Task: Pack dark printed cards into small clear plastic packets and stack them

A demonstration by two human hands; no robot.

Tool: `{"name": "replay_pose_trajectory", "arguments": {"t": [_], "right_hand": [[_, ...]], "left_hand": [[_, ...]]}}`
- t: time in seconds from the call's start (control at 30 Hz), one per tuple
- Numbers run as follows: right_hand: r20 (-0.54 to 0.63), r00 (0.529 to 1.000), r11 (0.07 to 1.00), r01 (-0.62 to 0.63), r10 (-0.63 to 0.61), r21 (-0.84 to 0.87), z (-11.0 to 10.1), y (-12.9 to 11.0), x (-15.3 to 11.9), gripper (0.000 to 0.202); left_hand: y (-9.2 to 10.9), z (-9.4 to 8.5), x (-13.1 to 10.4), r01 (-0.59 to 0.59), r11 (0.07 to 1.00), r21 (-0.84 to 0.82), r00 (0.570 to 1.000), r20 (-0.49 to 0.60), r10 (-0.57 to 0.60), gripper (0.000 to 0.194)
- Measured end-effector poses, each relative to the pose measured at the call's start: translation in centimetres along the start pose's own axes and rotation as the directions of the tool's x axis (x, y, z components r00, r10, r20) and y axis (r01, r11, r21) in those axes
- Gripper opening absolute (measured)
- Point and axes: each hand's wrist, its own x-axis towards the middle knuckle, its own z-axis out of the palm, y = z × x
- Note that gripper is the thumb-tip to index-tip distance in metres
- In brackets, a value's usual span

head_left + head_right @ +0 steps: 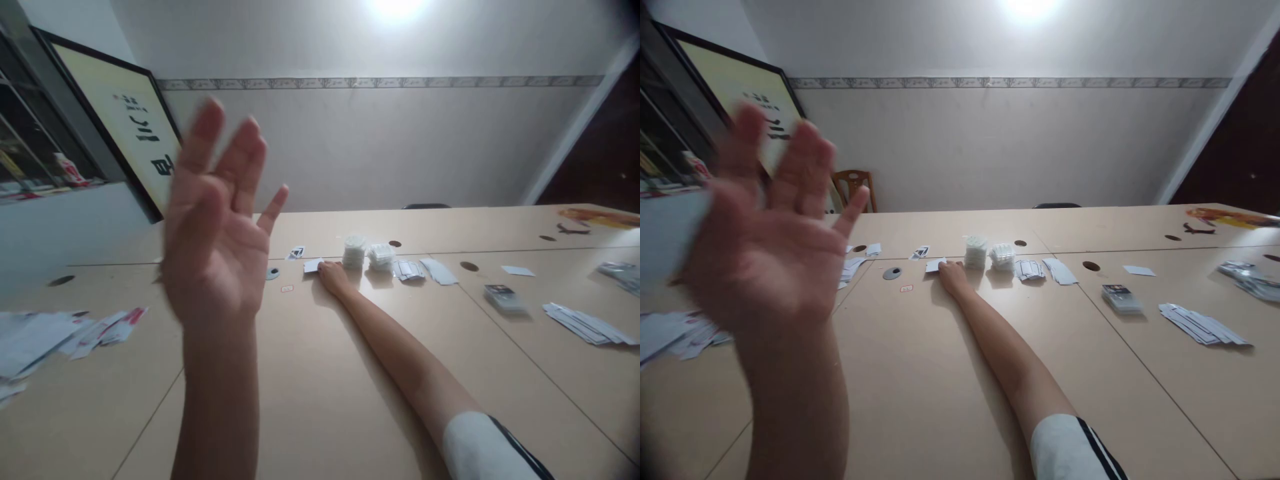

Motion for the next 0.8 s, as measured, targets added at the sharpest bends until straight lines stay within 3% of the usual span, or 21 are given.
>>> {"name": "replay_pose_trajectory", "arguments": {"t": [0.03,0.07,0.17,0.23,0.3,0.4,0.53,0.67,0.8], "right_hand": [[-0.038,0.999,1.0,-0.022,0.023,0.01,-0.4,-0.3,0.0,0.023],[-0.076,0.996,0.999,-0.039,0.041,0.025,-0.9,-0.7,0.0,0.025],[-0.13,0.99,0.993,-0.046,0.059,0.105,-3.6,-2.1,0.5,0.024],[-0.104,0.994,0.985,-0.009,0.028,0.174,-6.2,-3.2,0.7,0.019],[-0.042,0.998,0.967,0.05,-0.041,0.249,-9.1,-4.4,0.2,0.015],[0.03,0.99,0.929,0.119,-0.138,0.351,-13.5,-6.1,-1.9,0.013],[0.025,0.979,0.841,0.159,-0.2,0.517,-17.8,-7.8,-5.5,0.01],[0.047,0.978,0.823,0.146,-0.205,0.549,-20.4,-8.4,-7.9,0.015],[0.093,0.98,0.824,0.094,-0.174,0.558,-22.0,-7.8,-9.0,0.022]], "left_hand": [[-0.9,-0.1,1.1,-0.01,0.997,-0.076,1.0,0.027,0.012,0.049],[-2.0,-0.3,2.1,0.068,0.996,-0.057,0.997,0.049,-0.066,0.045],[-5.9,-1.6,4.3,0.244,0.938,0.247,0.955,0.105,-0.276,0.047],[-7.9,-2.3,4.8,0.232,0.834,0.501,0.946,0.083,-0.314,0.042],[-9.0,-2.7,4.8,0.167,0.693,0.701,0.964,0.031,-0.265,0.031],[-8.9,-2.5,4.5,0.093,0.608,0.788,0.979,0.039,-0.201,0.026],[-7.0,-1.7,3.7,0.088,0.683,0.725,0.951,0.142,-0.274,0.033],[-5.4,-0.9,3.0,0.096,0.758,0.645,0.924,0.225,-0.308,0.024],[-4.9,-0.5,2.7,0.131,0.77,0.625,0.938,0.173,-0.3,0.019]]}}
